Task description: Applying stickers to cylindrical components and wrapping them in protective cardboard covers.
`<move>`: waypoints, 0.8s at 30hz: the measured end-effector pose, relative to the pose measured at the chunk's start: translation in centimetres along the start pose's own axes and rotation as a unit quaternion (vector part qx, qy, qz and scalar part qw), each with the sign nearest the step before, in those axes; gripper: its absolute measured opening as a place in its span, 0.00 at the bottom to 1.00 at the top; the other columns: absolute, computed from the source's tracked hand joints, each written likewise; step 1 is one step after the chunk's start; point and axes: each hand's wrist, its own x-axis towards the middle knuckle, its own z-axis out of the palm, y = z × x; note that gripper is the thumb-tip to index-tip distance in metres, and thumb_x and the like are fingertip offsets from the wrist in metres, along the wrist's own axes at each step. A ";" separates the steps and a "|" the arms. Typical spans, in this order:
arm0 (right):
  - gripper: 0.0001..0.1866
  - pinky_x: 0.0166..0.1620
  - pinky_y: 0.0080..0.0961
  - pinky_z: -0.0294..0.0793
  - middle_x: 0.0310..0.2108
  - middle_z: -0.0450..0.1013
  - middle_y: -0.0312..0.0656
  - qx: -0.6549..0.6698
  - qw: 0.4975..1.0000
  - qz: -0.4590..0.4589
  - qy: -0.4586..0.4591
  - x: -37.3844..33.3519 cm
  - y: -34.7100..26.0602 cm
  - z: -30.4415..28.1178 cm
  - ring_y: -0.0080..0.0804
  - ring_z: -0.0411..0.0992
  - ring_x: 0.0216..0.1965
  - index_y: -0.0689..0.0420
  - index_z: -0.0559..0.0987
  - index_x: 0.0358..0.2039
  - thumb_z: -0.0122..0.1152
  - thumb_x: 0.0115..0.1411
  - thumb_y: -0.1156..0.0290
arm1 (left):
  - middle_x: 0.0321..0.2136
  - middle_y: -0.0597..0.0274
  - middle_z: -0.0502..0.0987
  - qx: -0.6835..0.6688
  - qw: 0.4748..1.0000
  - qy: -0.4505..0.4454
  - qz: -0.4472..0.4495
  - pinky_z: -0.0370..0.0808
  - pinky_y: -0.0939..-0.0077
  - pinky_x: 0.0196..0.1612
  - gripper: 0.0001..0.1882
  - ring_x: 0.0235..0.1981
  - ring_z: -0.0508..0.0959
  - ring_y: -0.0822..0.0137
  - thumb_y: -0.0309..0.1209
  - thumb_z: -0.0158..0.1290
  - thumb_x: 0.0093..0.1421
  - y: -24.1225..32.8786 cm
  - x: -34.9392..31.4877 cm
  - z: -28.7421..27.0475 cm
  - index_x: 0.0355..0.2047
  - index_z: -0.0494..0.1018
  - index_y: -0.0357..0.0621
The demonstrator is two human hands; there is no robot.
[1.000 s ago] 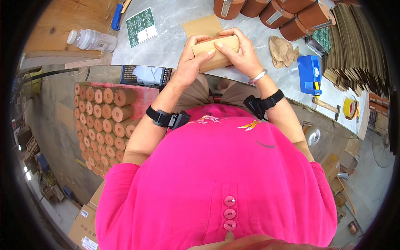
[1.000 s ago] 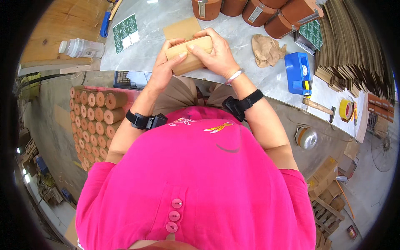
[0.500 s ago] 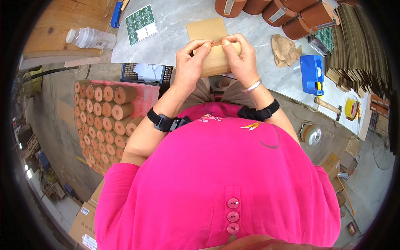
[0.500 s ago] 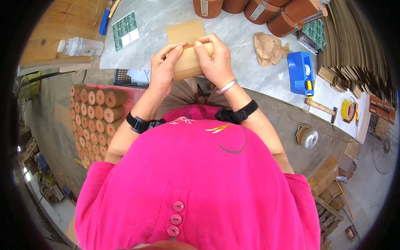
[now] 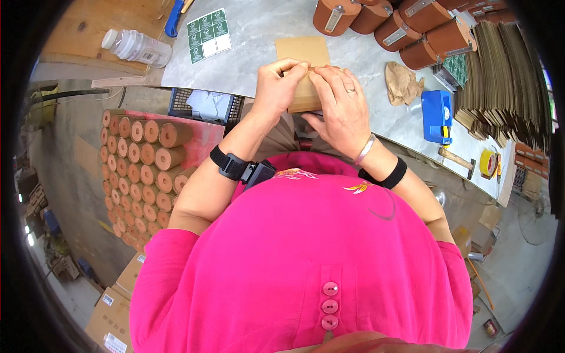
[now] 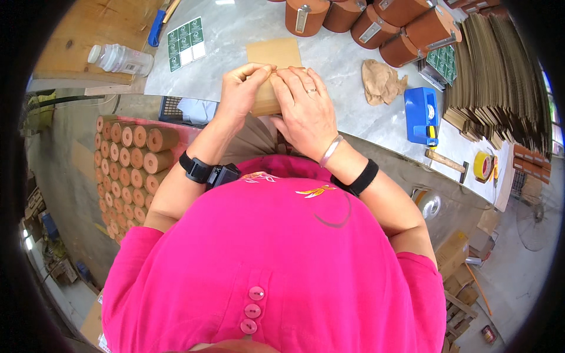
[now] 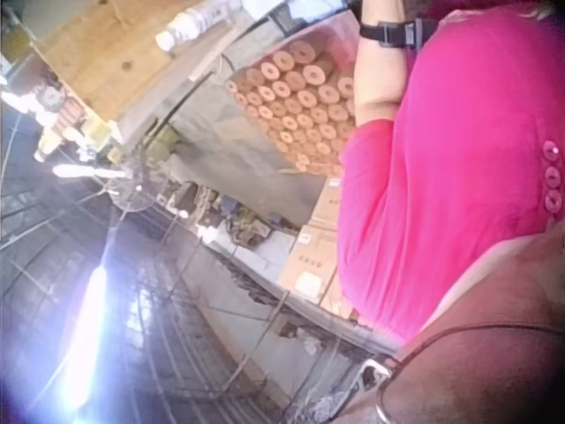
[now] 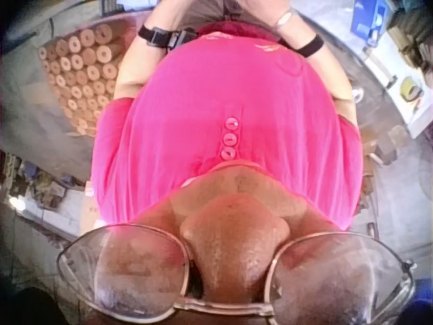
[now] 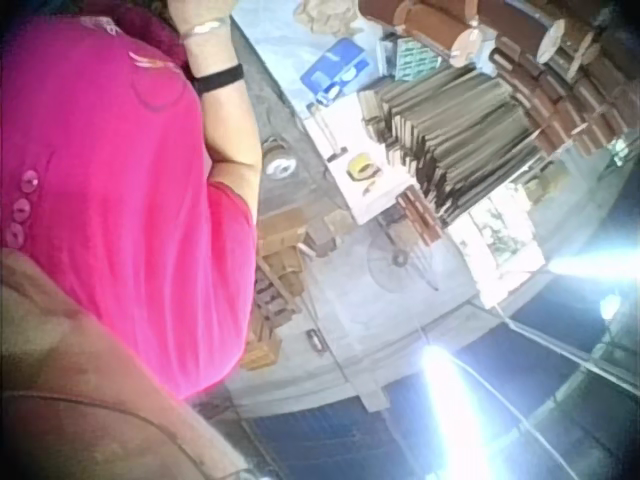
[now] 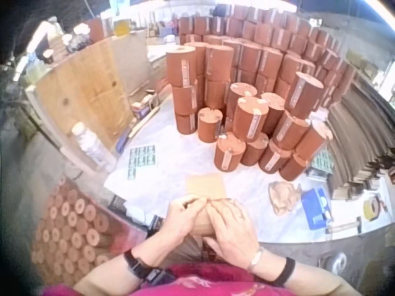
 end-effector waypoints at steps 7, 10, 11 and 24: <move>0.37 0.57 0.37 0.69 0.48 0.70 0.47 -0.036 0.996 -0.028 -0.079 3.9 2.2 1.0 0.45 0.70 0.50 0.60 0.72 0.45 0.79 0.33 0.62 | 0.46 0.57 0.77 -0.071 0.983 0.156 0.063 0.72 0.72 0.49 0.21 0.46 0.76 0.68 0.37 0.55 0.66 -0.4 0.9 -1.6 0.53 0.72 0.35; 0.40 0.52 0.39 0.73 0.46 0.72 0.49 -0.024 0.991 -0.029 -0.125 5.9 3.6 1.1 0.48 0.72 0.48 0.62 0.72 0.44 0.80 0.35 0.53 | 0.52 0.53 0.73 -0.145 0.978 0.141 -0.055 0.70 0.68 0.54 0.26 0.52 0.75 0.60 0.36 0.56 0.65 -0.8 -1.6 -3.6 0.58 0.65 0.35; 0.40 0.52 0.39 0.73 0.46 0.72 0.49 -0.022 0.992 -0.032 -0.122 6.7 4.4 1.5 0.48 0.72 0.48 0.62 0.72 0.44 0.80 0.35 0.53 | 0.50 0.51 0.75 -0.174 0.974 0.110 -0.098 0.71 0.66 0.56 0.24 0.53 0.76 0.58 0.34 0.56 0.64 -0.7 -2.8 -4.1 0.56 0.65 0.32; 0.42 0.43 0.31 0.76 0.36 0.79 0.48 0.241 0.910 0.154 -0.301 9.0 8.4 3.2 0.37 0.78 0.39 0.63 0.81 0.42 0.68 0.45 0.33 | 0.50 0.54 0.74 -0.321 0.936 -0.051 -0.133 0.66 0.64 0.62 0.22 0.54 0.73 0.62 0.27 0.60 0.61 -0.9 -1.8 -1.5 0.53 0.68 0.34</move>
